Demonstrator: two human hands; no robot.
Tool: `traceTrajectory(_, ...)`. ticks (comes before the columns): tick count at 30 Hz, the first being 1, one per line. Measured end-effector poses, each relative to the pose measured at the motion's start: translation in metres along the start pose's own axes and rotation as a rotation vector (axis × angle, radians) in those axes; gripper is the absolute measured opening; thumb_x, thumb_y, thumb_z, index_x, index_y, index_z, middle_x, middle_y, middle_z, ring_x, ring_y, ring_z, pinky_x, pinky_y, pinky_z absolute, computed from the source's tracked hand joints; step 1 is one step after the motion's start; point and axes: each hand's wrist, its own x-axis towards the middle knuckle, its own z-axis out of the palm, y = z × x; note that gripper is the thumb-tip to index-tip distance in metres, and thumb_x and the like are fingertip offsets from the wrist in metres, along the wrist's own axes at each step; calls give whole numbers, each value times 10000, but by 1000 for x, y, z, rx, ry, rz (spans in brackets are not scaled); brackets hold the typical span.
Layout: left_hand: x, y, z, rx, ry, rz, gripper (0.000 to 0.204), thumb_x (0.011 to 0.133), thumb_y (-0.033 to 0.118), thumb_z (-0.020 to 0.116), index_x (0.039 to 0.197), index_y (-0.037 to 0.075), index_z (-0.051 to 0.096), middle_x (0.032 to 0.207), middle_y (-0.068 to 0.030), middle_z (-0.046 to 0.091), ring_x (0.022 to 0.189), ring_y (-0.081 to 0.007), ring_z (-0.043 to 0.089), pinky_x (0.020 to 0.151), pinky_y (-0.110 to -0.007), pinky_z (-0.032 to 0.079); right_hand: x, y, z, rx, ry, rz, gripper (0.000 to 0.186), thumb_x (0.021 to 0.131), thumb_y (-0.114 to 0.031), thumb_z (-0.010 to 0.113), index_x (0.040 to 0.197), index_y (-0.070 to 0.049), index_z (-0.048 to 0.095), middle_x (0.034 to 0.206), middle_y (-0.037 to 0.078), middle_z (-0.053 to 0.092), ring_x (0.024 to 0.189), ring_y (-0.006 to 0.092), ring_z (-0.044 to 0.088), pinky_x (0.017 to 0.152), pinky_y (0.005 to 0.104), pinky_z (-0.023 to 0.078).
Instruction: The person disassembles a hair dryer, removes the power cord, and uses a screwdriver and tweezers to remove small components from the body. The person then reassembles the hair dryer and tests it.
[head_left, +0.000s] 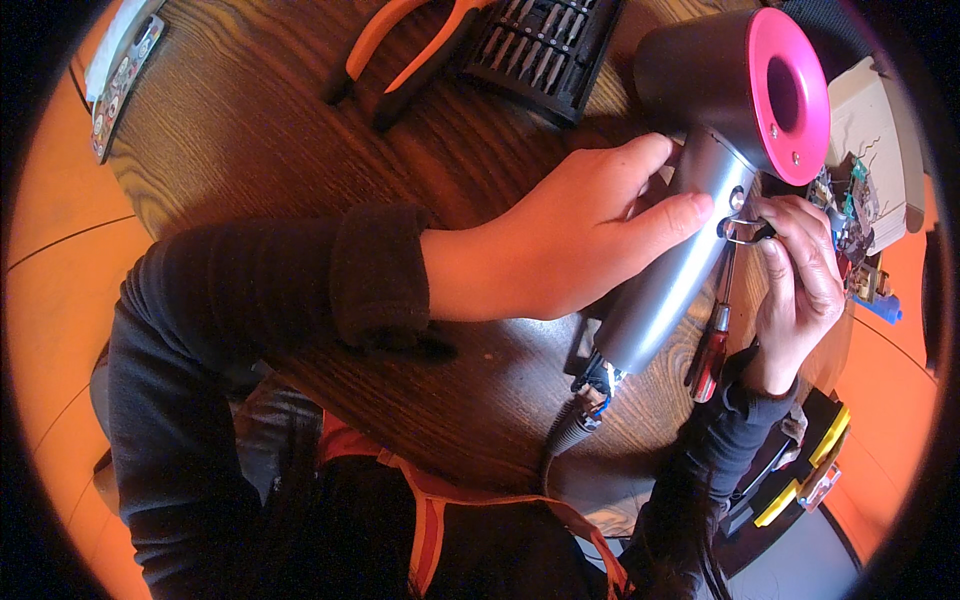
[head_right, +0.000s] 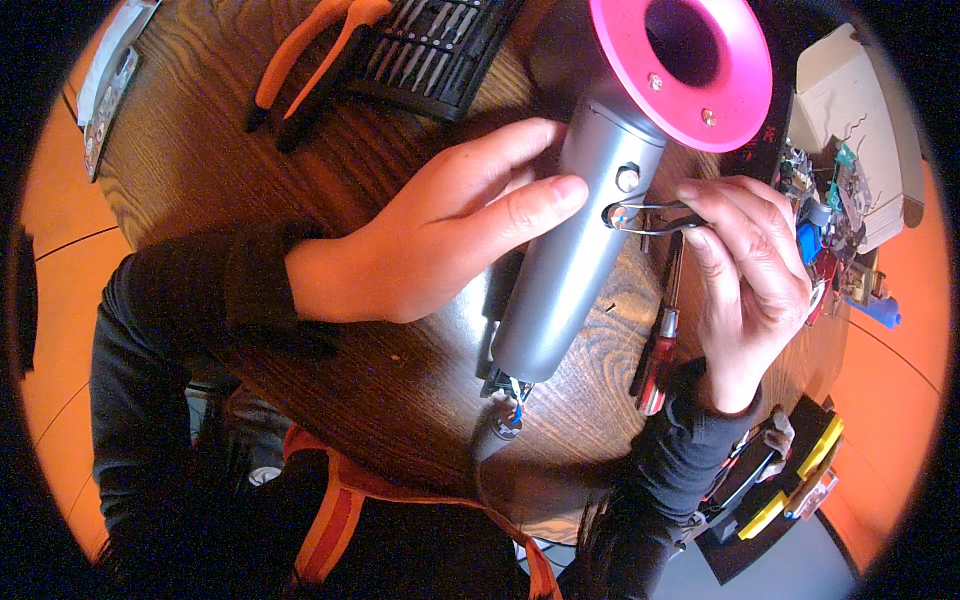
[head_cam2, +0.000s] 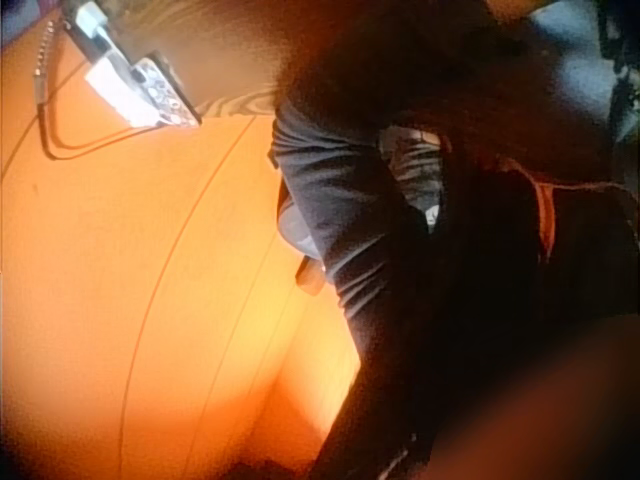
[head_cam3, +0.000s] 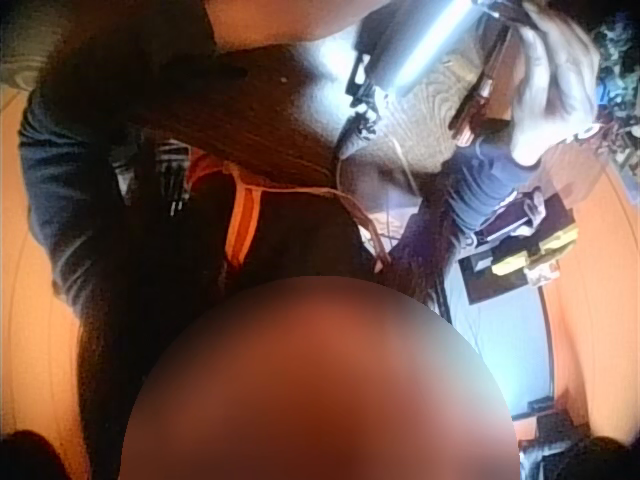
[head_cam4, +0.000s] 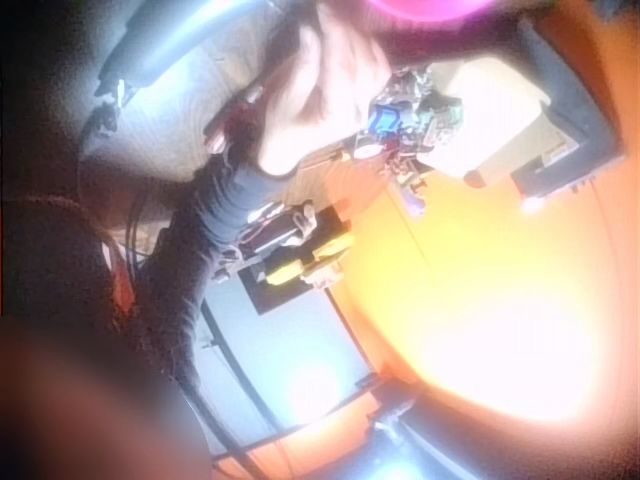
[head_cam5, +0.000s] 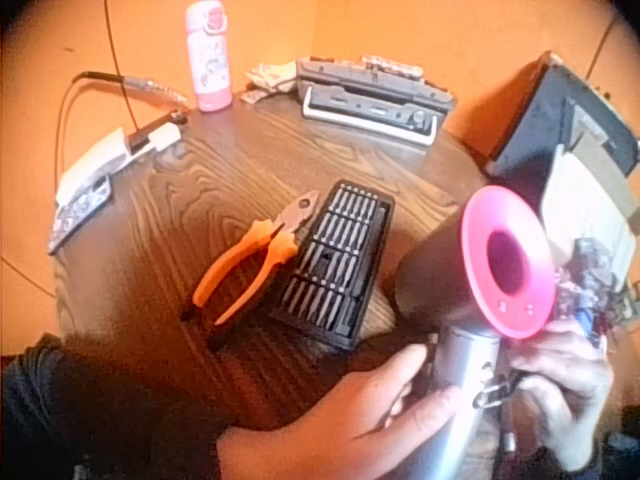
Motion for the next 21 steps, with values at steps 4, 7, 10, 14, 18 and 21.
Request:
traceTrajectory(4,4,-6,6,108,75,66,362,795,288,664,824,-41,516,661,-124,595,589,-164,593,530,-286,460,1,-3,-2,-35,5,-14,206,697,10,664,903,8,661,894,91,658,902,245,585,840,339,441)
traceTrajectory(7,7,-6,9,153,138,66,344,739,255,697,767,-39,522,643,-139,593,577,-183,602,527,-297,466,2,-4,-3,-51,8,-35,211,690,10,668,902,5,661,890,91,658,893,245,585,835,340,442)
traceTrajectory(10,8,-4,11,143,159,6,305,727,221,687,740,-36,524,636,-149,593,580,-195,610,531,-307,471,2,-5,-2,-59,2,-49,214,687,15,667,901,2,662,886,91,657,887,245,585,832,341,443)
traceTrajectory(14,8,-2,13,131,168,31,287,732,208,672,744,-38,525,633,-155,592,584,-202,617,536,-315,477,2,-6,-3,-64,-13,-29,217,683,22,665,899,-1,662,884,94,655,881,245,586,831,346,442)
traceTrajectory(18,6,-1,14,105,176,-19,297,738,216,673,756,-39,524,628,-154,588,581,-198,613,533,-314,475,2,-4,-8,-69,13,-24,217,683,32,660,899,14,659,893,99,656,888,239,587,846,354,439)
traceTrajectory(21,7,-3,14,120,168,19,302,744,224,673,761,-38,524,630,-154,587,574,-193,608,523,-306,470,1,-2,-14,-46,84,22,215,697,48,649,912,35,654,895,118,652,893,240,587,859,355,435)
